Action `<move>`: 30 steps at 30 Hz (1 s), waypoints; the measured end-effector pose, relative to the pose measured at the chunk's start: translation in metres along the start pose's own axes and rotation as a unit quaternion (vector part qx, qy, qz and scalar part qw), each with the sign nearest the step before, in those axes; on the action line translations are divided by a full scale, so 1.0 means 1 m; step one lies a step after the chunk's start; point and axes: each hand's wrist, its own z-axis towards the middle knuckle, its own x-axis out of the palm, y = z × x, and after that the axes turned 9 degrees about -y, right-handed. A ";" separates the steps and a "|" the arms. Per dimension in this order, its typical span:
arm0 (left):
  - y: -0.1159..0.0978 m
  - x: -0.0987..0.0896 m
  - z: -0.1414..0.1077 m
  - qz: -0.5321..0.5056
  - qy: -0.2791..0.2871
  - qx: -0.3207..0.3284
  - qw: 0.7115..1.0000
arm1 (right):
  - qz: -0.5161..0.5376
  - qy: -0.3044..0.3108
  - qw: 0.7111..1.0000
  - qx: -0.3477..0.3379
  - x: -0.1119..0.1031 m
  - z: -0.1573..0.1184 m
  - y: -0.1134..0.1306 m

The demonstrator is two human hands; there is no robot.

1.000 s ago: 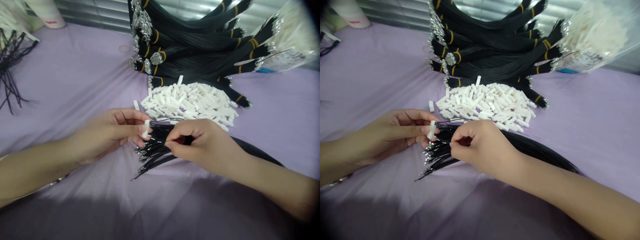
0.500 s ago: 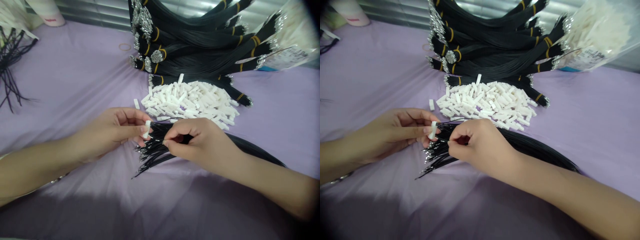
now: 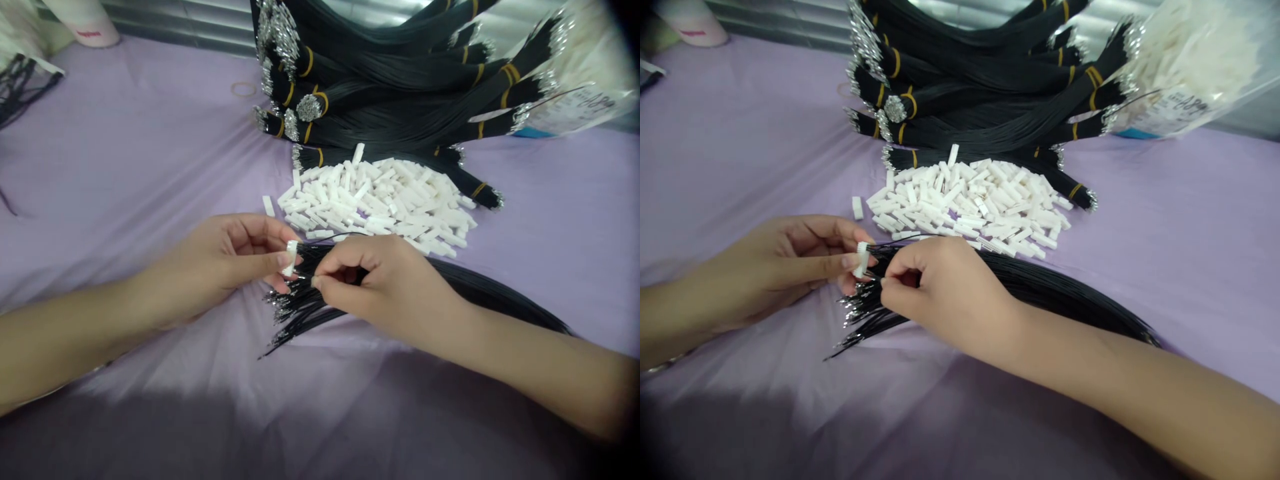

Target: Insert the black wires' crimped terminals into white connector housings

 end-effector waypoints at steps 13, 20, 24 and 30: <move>0.004 -0.001 0.002 0.007 -0.004 0.006 1.000 | -0.025 -0.012 0.999 -0.019 0.005 0.001 -0.002; 0.003 -0.001 0.000 0.009 0.002 0.007 1.000 | -0.022 -0.027 0.999 -0.042 0.006 0.000 -0.004; 0.001 0.001 -0.001 0.011 0.001 0.002 1.000 | -0.029 -0.044 0.997 -0.065 0.008 0.000 -0.005; 0.003 0.001 -0.001 0.024 -0.011 0.006 1.000 | -0.043 -0.055 0.995 -0.072 0.008 0.001 -0.004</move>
